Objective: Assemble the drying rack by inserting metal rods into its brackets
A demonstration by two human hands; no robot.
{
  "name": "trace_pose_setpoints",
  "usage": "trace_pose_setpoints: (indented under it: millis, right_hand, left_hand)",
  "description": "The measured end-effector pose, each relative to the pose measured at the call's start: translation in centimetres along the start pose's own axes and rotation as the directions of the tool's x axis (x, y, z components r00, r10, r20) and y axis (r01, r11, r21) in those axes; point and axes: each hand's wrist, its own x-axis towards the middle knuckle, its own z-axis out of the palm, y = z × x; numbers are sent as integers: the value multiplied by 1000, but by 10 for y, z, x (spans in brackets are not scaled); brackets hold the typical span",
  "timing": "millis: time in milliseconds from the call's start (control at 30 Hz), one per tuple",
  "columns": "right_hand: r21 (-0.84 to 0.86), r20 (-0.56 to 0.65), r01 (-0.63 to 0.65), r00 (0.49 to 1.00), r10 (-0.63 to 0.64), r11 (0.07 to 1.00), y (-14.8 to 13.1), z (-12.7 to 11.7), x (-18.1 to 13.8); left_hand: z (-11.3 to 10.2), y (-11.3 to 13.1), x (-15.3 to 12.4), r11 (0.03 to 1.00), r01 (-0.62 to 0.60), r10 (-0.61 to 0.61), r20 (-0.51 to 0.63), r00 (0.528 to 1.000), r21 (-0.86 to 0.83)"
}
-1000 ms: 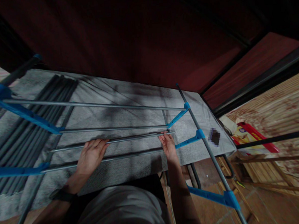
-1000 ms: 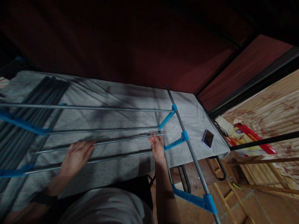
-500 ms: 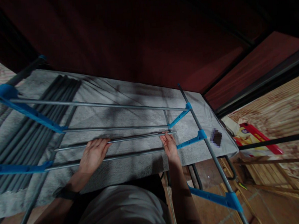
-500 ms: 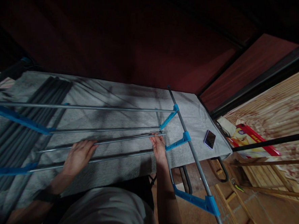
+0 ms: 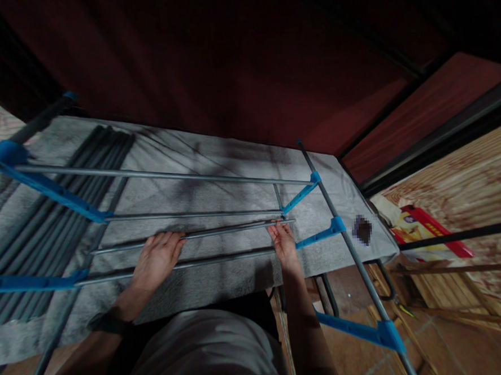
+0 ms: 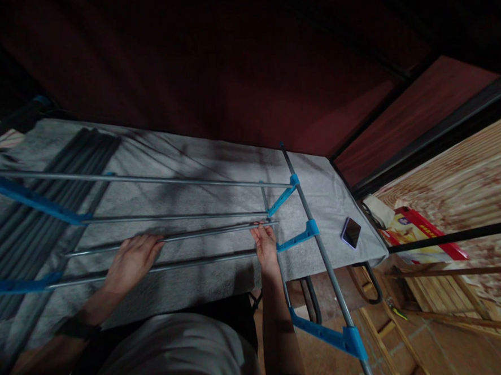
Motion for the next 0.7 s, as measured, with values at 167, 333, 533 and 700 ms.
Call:
trace_pose_setpoints:
  millis: [167, 333, 533, 700]
  right_hand:
    - [29, -14, 2, 1000, -2, 1000, 1, 0, 1]
    - [45, -28, -14, 999, 16, 999, 1, 0, 2]
    - [44, -36, 2, 999, 0, 999, 0, 0, 1]
    - [64, -26, -7, 1000, 8, 998, 1, -2, 2]
  left_hand:
    - [2, -3, -1, 999, -15, 15, 1, 1000, -43]
    - [1, -4, -2, 1000, -22, 22, 8, 1000, -13]
    - [0, -2, -1, 998, -57, 57, -1, 998, 6]
    - [1, -3, -1, 999, -45, 45, 14, 999, -7]
